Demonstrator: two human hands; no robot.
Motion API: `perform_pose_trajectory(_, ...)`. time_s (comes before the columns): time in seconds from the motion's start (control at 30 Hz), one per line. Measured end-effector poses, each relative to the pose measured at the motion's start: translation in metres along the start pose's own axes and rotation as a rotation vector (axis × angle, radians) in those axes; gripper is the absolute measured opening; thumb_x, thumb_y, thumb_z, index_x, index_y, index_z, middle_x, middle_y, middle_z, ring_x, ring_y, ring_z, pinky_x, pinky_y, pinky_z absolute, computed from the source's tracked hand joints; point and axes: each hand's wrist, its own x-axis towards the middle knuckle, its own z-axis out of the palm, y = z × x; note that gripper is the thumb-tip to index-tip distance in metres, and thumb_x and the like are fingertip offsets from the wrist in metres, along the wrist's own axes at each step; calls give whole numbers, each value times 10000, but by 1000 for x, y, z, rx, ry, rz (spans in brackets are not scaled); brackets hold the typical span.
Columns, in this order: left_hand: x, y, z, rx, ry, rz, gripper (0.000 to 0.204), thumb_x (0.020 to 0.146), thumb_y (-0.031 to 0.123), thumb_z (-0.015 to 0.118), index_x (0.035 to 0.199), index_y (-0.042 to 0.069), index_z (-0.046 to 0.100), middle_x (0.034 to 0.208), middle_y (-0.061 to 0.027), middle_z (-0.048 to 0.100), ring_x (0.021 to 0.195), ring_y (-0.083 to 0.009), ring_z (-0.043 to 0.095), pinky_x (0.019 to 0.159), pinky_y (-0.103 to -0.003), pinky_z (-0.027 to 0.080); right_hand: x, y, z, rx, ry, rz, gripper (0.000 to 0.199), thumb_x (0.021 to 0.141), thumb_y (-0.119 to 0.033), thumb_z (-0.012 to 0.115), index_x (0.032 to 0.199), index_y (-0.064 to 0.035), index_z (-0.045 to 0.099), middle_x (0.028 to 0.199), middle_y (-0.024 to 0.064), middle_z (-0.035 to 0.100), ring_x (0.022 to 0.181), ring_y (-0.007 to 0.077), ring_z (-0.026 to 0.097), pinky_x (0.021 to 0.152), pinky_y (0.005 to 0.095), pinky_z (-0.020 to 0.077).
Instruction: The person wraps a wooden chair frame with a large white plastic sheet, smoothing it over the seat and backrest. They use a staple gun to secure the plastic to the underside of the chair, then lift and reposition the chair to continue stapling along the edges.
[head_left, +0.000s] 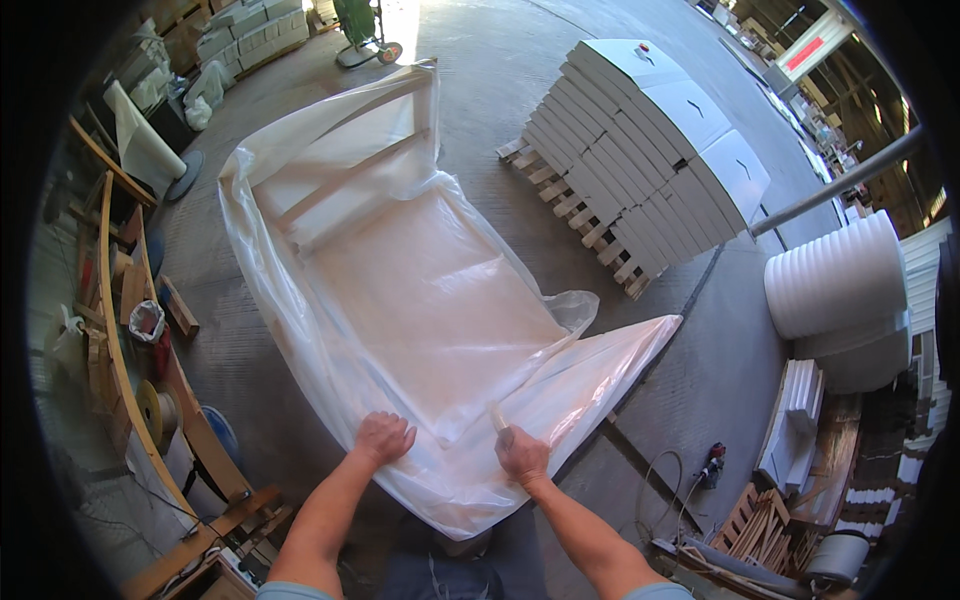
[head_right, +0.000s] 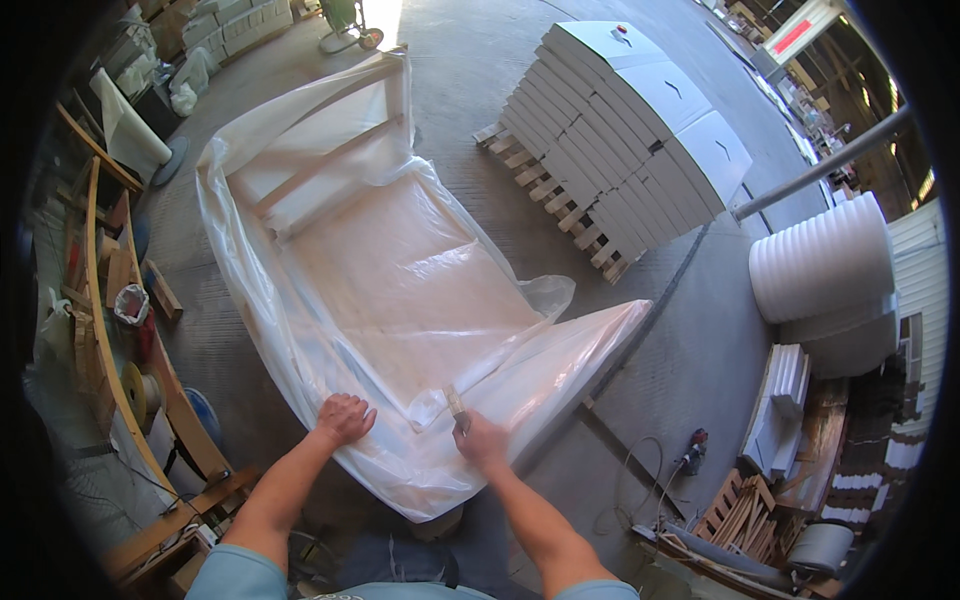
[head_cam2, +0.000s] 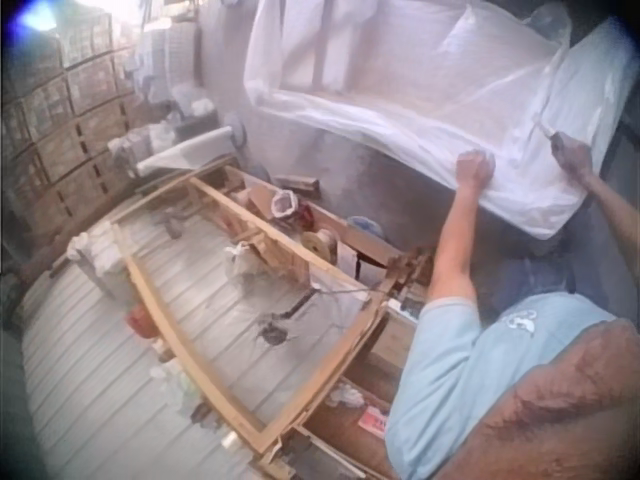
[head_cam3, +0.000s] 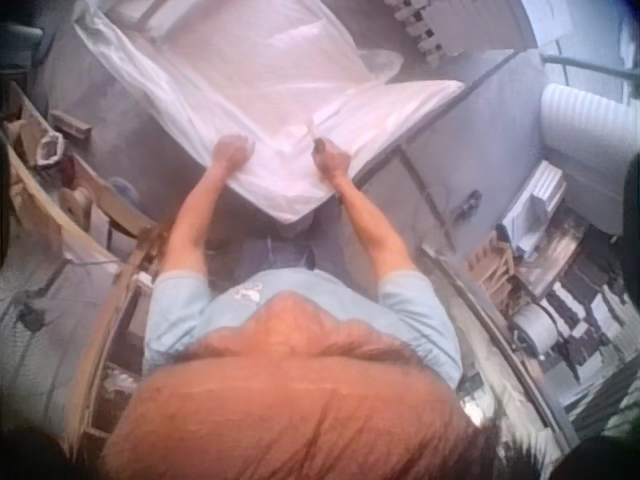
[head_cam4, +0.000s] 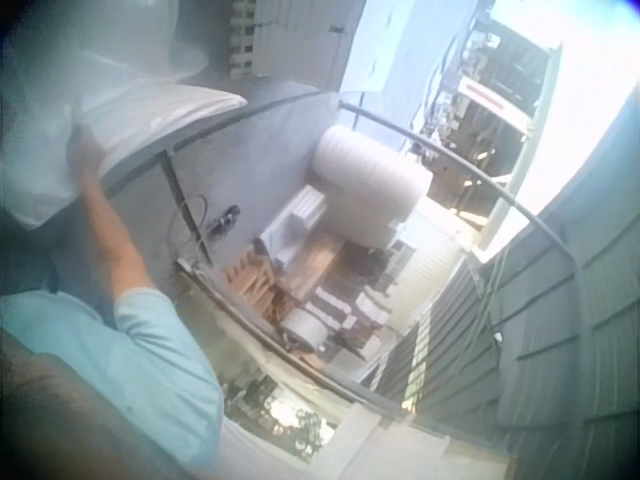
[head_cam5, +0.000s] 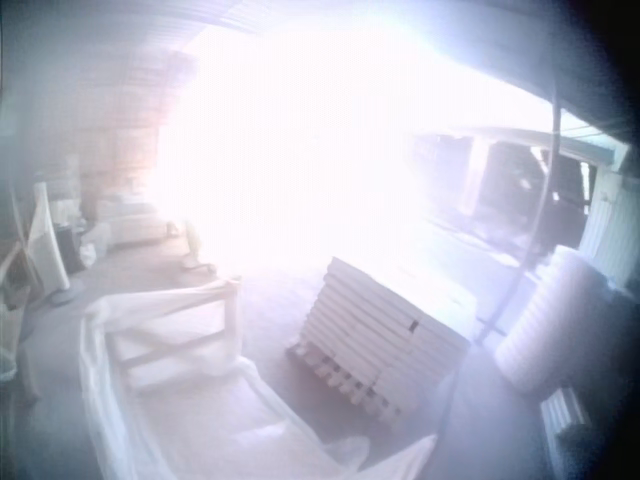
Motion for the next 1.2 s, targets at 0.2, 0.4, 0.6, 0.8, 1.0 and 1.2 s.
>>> perform_pose_trajectory(0.2, 0, -1, -5, 39, -20, -16, 293, 819, 340, 672, 640, 110, 640, 666, -81, 649, 660, -264, 651, 635, -395, 521, 2, -2, -3, 46, -53, -16, 160, 793, -239, 689, 905, -155, 613, 782, 87, 663, 686, 324, 656, 576, 445, 516)
perform_pose_trajectory(0.4, 3, -3, -5, 76, -38, -23, 283, 799, 342, 686, 636, 114, 647, 668, -75, 642, 656, -267, 640, 638, -394, 515, 6, 6, 5, 24, -92, -91, 269, 772, -248, 700, 991, -118, 611, 829, 79, 670, 701, 290, 664, 594, 421, 529)
perform_pose_trajectory(0.6, 3, -6, -8, 96, -48, -20, 277, 788, 337, 696, 632, 114, 644, 658, -69, 633, 651, -264, 636, 641, -382, 511, 6, 4, 9, 156, -4, -76, 145, 789, -254, 687, 830, -149, 597, 688, 108, 625, 627, 365, 620, 560, 472, 480)
perform_pose_trajectory(0.8, 4, -9, -9, 76, -55, -31, 287, 787, 343, 696, 625, 114, 635, 645, -69, 620, 644, -265, 626, 633, -384, 503, 7, 6, 13, 12, -144, -103, 353, 774, -270, 689, 1079, -107, 617, 819, 72, 660, 695, 283, 658, 594, 426, 524)
perform_pose_trajectory(1.0, 5, -15, -12, 70, -52, -41, 283, 777, 340, 703, 620, 116, 630, 641, -66, 617, 638, -264, 623, 616, -386, 500, 10, 5, 16, 18, -167, -141, 349, 777, -271, 685, 1081, -113, 620, 827, 76, 662, 705, 294, 656, 605, 436, 522)
perform_pose_trajectory(1.2, 3, -20, -10, -29, -39, -72, 325, 813, 361, 645, 609, 109, 618, 626, -91, 601, 616, -318, 614, 606, -447, 496, 12, 3, 19, 24, -228, -150, 348, 773, -258, 690, 1080, -110, 621, 849, 87, 663, 752, 303, 659, 626, 447, 522)
